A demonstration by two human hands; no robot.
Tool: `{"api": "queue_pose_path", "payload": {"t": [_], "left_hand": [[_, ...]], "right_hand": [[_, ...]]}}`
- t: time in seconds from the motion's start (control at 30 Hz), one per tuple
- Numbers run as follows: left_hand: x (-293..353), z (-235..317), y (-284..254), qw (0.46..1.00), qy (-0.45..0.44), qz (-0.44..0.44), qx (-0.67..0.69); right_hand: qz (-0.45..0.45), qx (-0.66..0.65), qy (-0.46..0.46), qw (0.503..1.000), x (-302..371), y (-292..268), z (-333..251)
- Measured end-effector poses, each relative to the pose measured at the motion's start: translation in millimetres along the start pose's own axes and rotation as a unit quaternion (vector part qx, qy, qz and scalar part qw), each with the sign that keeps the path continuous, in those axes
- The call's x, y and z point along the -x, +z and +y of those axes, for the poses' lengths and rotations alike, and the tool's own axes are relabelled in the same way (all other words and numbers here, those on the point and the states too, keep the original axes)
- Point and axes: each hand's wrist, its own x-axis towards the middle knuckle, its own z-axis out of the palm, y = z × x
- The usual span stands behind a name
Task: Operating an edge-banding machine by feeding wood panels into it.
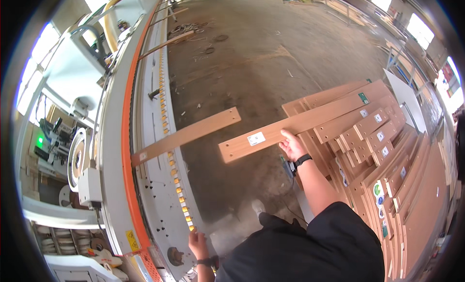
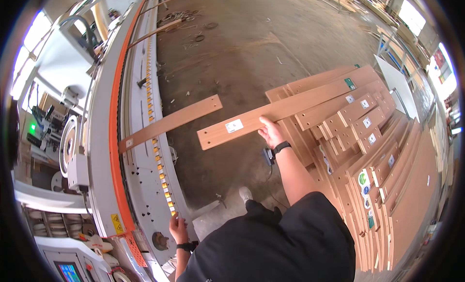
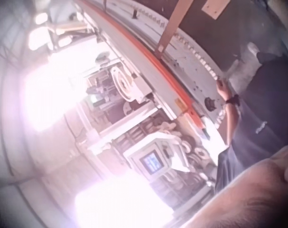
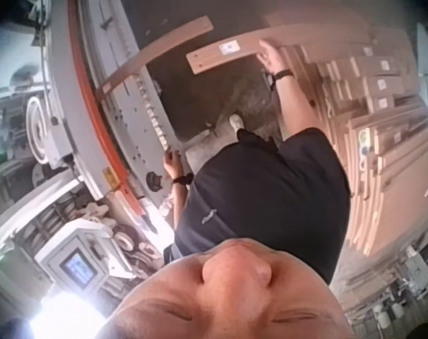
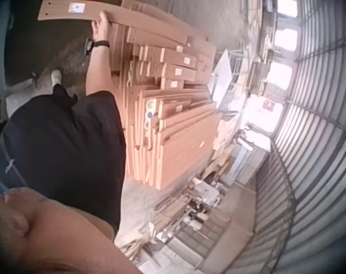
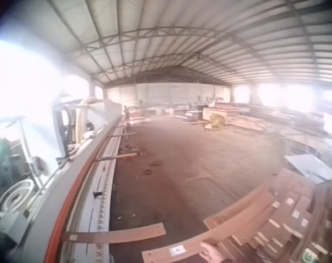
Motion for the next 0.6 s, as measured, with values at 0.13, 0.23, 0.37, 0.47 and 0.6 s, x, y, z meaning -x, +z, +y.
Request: {"api": "queue_pose_path", "payload": {"t": [0.13,0.23,0.37,0.47,0.6], "left_hand": [[0,72,27,0.985,-0.026,-0.123,0.116],[-6,95,38,0.965,0.019,-0.172,0.200],[-11,107,39,0.859,-0.026,-0.209,0.467],[2,112,32,0.808,-0.064,-0.114,0.575],[18,62,0,0.782,-0.102,-0.017,0.615]], "right_hand": [[-0.118,0.032,0.048,0.991,57,45,31],[-0.175,0.044,0.084,0.980,110,86,78],[-0.239,0.102,0.134,0.956,177,118,137],[-0.287,0.182,0.161,0.926,216,127,158],[-0.492,0.530,0.020,0.691,215,102,153]]}}
